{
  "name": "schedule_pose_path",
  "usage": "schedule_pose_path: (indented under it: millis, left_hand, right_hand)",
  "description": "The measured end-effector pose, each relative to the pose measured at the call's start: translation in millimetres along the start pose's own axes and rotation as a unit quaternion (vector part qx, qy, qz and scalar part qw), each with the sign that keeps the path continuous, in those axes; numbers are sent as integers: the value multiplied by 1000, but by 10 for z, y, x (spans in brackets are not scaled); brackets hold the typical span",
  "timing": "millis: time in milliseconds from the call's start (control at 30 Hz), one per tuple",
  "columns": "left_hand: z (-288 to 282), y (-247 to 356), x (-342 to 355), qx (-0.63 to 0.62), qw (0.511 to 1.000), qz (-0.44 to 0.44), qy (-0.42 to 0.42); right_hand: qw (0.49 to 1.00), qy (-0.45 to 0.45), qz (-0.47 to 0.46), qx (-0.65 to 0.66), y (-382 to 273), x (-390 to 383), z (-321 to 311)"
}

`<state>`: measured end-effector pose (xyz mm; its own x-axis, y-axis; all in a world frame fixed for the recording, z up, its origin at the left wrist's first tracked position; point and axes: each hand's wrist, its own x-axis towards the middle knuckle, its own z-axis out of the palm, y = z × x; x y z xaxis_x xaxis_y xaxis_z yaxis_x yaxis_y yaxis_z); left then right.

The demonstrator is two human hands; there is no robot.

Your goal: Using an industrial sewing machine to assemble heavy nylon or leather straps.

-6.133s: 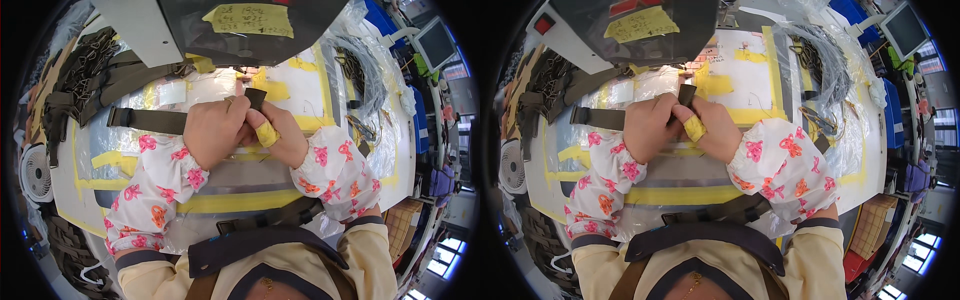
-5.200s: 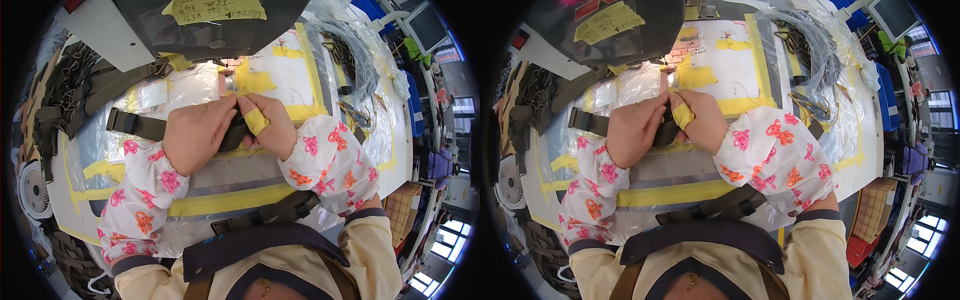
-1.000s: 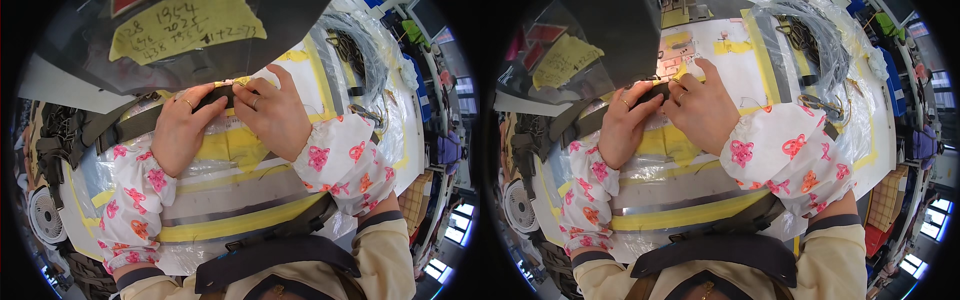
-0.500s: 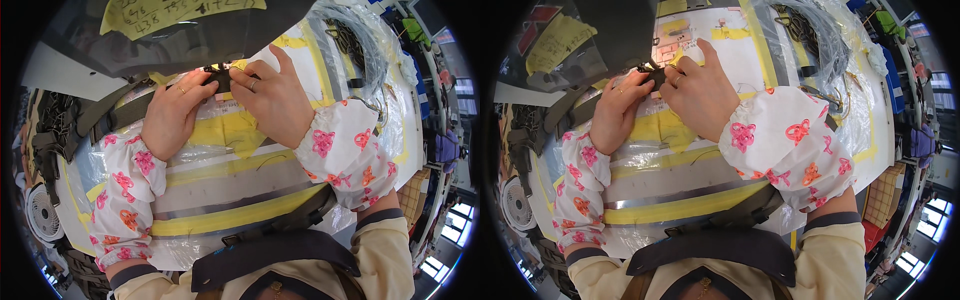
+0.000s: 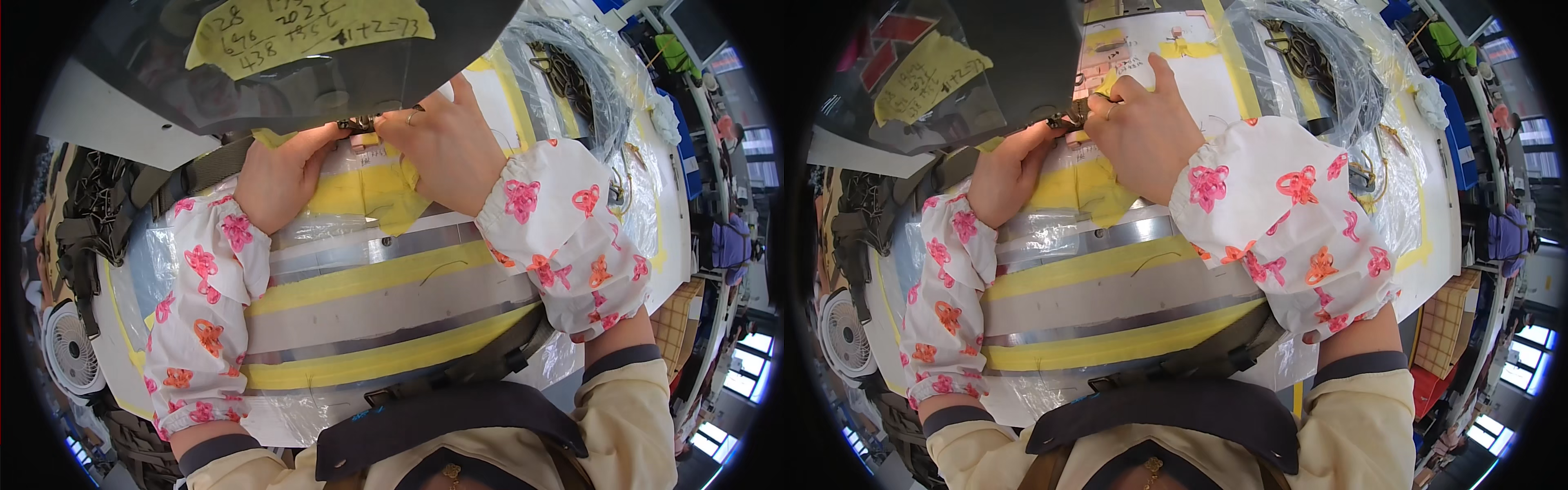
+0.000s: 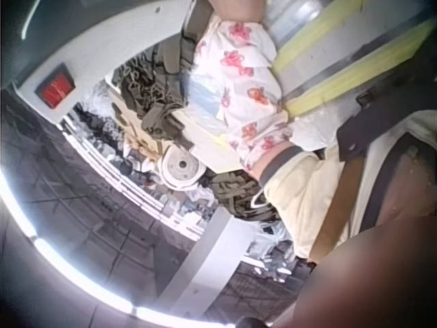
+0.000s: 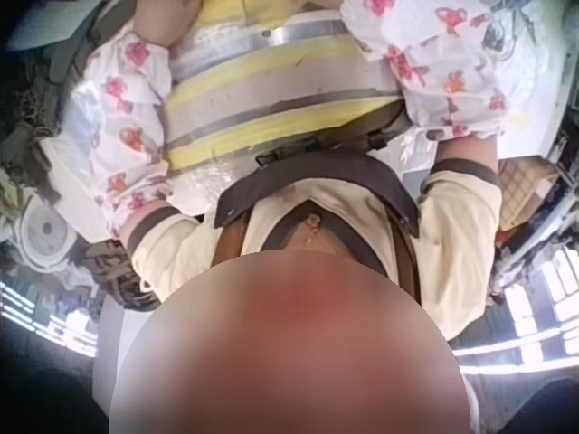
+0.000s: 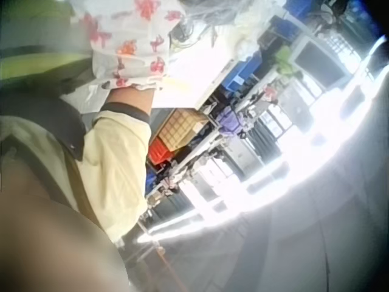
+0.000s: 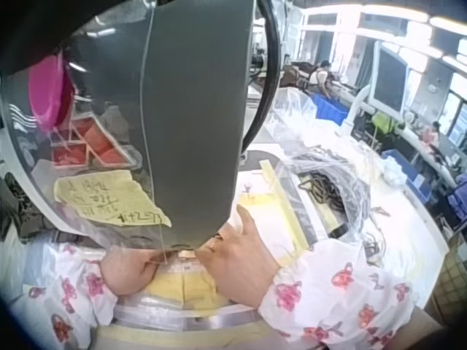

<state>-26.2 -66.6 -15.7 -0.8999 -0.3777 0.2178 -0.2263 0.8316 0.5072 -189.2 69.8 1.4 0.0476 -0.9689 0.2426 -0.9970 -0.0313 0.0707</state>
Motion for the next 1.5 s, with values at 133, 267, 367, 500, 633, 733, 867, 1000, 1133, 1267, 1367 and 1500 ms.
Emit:
schedule_pose_path:
  millis: [133,267,367,500,633,733,867,1000,1133,1267,1367,1500]
  left_hand:
    - [-5,-59,-26,-14,999,-10,-30]
    - [-21,-57,9,16,996,-63,-65]
    - [-5,-58,-3,32,995,-67,-65]
    - [-15,-60,-15,18,999,-22,-43]
    - [-20,4,5,25,999,-17,-45]
    - [-74,123,-47,84,995,30,-48]
    - [-60,181,-37,164,949,265,35]
    - [-41,138,-27,197,946,258,-18]
    - [7,62,-53,172,959,226,-1]
    - [-13,65,-50,130,967,219,25]
    - [-23,69,-39,96,972,214,29]
    - [32,-1,-18,115,962,233,80]
  right_hand:
    - [999,-41,-5,10,4,12,-60]
    - [1000,-16,6,22,22,-5,-39]
    - [999,-6,14,44,17,-33,19]
    - [997,30,26,73,14,-59,57]
    - [996,6,28,82,38,-63,23]
    - [994,10,17,107,-9,-117,13]
    - [993,6,-1,114,-81,-223,-16]
    - [996,18,-4,91,-80,-267,-7]
    - [996,29,-6,87,-88,-254,11]
    - [997,22,-3,80,-96,-219,-25]
    - [997,13,-2,80,-89,-218,-27]
    - [996,20,-6,88,-38,-207,16]
